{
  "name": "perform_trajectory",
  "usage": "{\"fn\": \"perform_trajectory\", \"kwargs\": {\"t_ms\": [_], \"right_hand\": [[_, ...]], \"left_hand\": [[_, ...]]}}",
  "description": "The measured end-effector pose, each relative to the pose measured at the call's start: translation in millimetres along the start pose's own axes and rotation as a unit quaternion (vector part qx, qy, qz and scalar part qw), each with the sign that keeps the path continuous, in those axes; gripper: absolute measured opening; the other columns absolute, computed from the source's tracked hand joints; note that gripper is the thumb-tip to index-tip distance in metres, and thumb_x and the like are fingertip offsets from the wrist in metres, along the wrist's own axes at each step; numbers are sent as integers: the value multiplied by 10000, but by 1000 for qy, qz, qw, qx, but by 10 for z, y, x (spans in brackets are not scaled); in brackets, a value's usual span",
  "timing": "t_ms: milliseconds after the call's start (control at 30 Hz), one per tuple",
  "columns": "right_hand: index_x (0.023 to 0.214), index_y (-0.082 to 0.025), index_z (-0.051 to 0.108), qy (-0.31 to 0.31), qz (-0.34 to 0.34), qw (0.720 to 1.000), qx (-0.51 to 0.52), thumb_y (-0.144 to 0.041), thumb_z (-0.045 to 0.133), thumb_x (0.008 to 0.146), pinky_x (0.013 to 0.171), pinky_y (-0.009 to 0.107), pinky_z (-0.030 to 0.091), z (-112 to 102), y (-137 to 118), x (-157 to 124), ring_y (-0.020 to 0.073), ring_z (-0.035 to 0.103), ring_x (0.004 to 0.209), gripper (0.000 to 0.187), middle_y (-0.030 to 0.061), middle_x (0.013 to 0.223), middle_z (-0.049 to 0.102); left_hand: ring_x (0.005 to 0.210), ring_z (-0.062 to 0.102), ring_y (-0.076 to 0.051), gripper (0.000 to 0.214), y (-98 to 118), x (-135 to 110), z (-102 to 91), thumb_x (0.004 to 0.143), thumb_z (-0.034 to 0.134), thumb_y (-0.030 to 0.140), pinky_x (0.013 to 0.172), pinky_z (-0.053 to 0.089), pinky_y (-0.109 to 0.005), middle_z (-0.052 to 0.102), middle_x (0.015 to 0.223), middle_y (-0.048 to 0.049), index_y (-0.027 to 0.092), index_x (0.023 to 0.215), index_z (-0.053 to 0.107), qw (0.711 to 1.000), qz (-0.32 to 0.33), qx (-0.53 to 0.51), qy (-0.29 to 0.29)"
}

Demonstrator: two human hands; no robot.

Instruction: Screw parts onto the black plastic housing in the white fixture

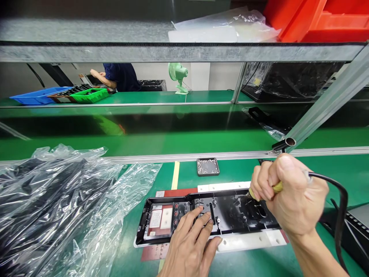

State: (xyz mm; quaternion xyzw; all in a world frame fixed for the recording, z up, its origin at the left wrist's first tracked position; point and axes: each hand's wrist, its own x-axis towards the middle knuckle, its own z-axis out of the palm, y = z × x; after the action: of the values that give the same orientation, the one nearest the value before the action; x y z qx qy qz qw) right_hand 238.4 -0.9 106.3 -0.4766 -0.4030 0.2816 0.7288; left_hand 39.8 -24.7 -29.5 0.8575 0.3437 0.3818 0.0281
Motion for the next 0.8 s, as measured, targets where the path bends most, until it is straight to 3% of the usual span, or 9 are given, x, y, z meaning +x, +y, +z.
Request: {"fn": "perform_trajectory", "kwargs": {"t_ms": [367, 800], "right_hand": [[572, -198, 458, -41, 6, 999, 6, -332, 602, 957, 354, 277, 318, 7, 115, 30, 121, 378, 374, 432, -15, 440, 382], [607, -197, 428, -60, -42, 997, 22, -397, 618, 1008, 354, 244, 295, 43, 204, 9, 92, 373, 390, 486, -38, 481, 364]], "left_hand": [[1223, 632, -331, 329, 22, -141, 181, 1057, 466, 353, 974, 561, -503, 734, 1244, -67, 156, 1157, 709, 999, -40, -25, 15], [1238, 636, -335, 233, -26, -132, 83, 982, 612, 271, 965, 587, -516, 734, 1239, -91, 172, 1176, 695, 1000, -13, 2, -25]]}}
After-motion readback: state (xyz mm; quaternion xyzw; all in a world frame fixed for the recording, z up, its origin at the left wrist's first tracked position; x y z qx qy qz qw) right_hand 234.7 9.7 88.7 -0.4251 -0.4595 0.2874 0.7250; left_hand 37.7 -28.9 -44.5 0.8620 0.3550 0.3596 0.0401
